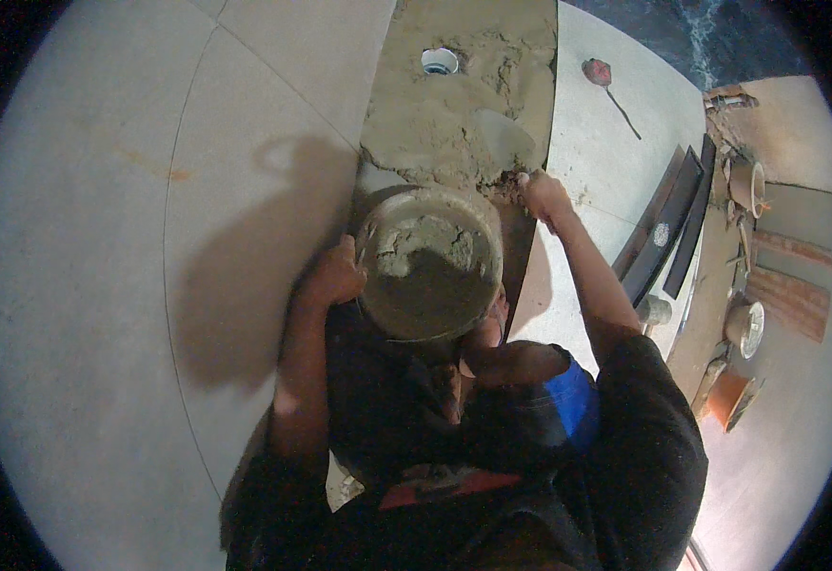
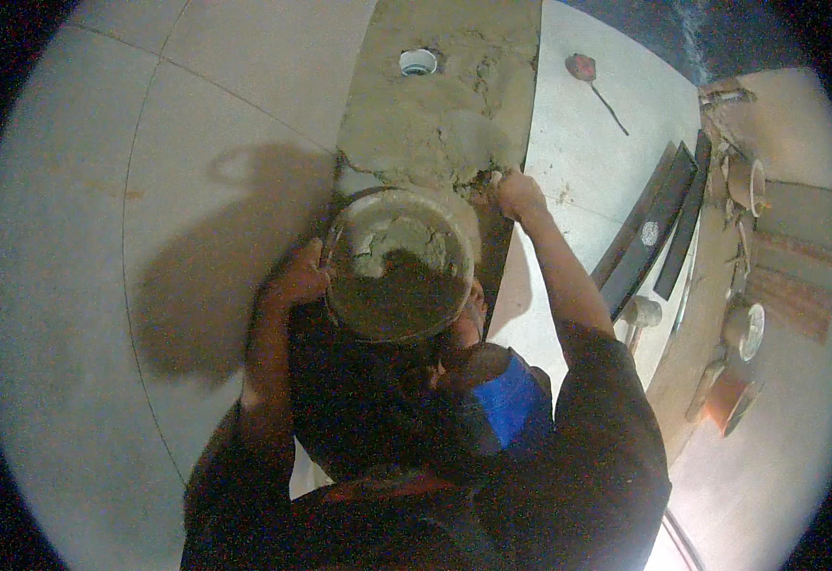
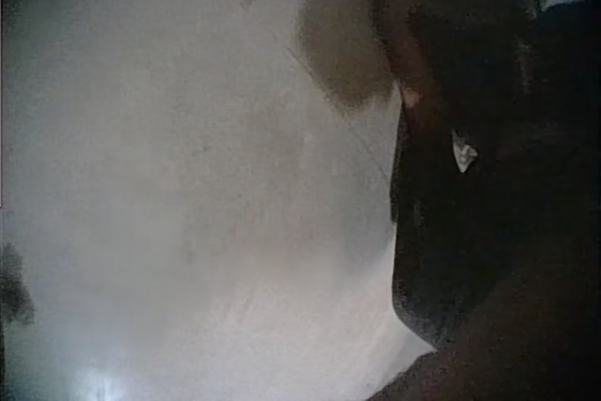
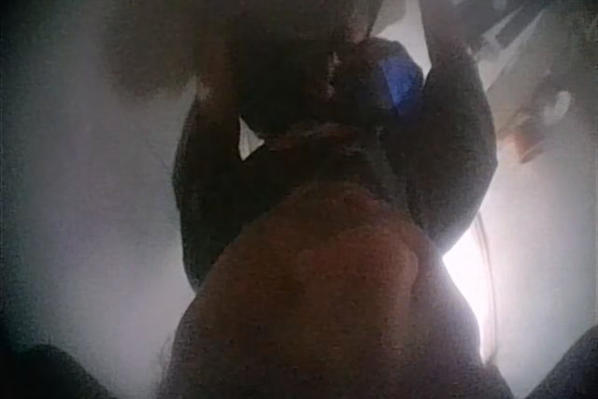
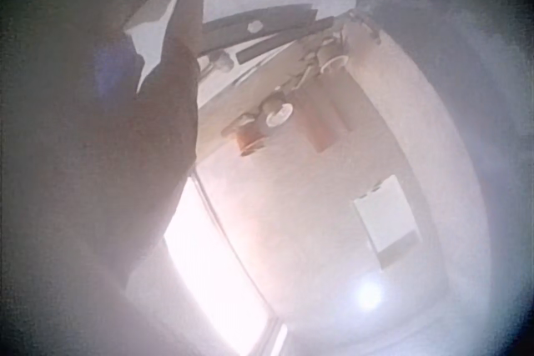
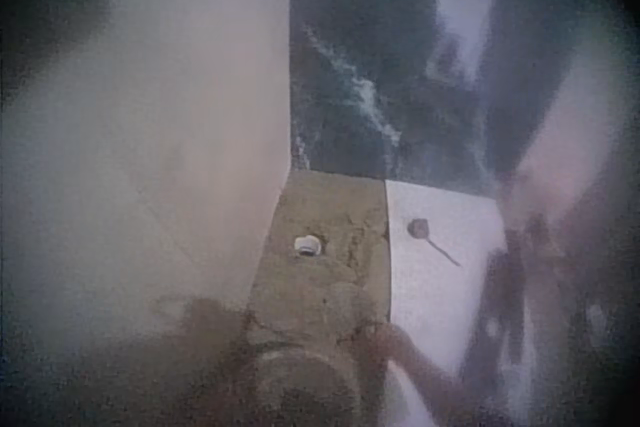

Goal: The person applies mortar to a floor and the back of a tile using a trowel.

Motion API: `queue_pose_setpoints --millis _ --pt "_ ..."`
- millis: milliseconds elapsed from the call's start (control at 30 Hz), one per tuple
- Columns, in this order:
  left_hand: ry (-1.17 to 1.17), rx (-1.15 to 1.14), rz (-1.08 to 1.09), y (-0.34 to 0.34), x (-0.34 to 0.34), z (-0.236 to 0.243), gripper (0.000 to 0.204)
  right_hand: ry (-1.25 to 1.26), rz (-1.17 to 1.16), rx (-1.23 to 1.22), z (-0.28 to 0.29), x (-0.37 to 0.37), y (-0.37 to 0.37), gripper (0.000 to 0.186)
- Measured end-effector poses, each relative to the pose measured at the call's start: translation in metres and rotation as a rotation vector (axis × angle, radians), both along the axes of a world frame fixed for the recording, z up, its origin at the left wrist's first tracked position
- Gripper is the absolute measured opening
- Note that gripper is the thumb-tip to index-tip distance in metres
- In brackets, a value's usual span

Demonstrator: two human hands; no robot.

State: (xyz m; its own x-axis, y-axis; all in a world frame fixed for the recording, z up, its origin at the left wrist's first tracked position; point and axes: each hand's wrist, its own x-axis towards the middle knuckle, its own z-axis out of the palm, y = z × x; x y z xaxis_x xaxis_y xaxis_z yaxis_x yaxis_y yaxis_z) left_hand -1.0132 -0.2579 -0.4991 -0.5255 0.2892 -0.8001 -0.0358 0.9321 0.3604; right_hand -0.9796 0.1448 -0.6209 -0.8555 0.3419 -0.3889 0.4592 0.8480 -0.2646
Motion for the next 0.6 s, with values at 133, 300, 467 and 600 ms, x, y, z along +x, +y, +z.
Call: queue_pose_setpoints --millis 133,300,467,600 --pt "0.206 0.021 -0.022 -0.007 0.009 -0.008 0.055 -0.017 0.006 0.001 -0.010 0.018 0.001 0.046" --pt "0.144 0.232 0.060 -0.011 0.004 -0.011 0.045 -0.084 -0.127 -0.208 0.040 0.038 -0.008 0.033" --pt "0.129 0.283 0.138 0.015 0.003 0.012 0.030 -0.053 -0.165 -0.420 0.157 0.085 -0.028 0.026" --pt "0.164 0.414 0.103 0.039 0.008 0.022 0.024 -0.028 0.223 -0.492 0.195 0.130 -0.047 0.027"
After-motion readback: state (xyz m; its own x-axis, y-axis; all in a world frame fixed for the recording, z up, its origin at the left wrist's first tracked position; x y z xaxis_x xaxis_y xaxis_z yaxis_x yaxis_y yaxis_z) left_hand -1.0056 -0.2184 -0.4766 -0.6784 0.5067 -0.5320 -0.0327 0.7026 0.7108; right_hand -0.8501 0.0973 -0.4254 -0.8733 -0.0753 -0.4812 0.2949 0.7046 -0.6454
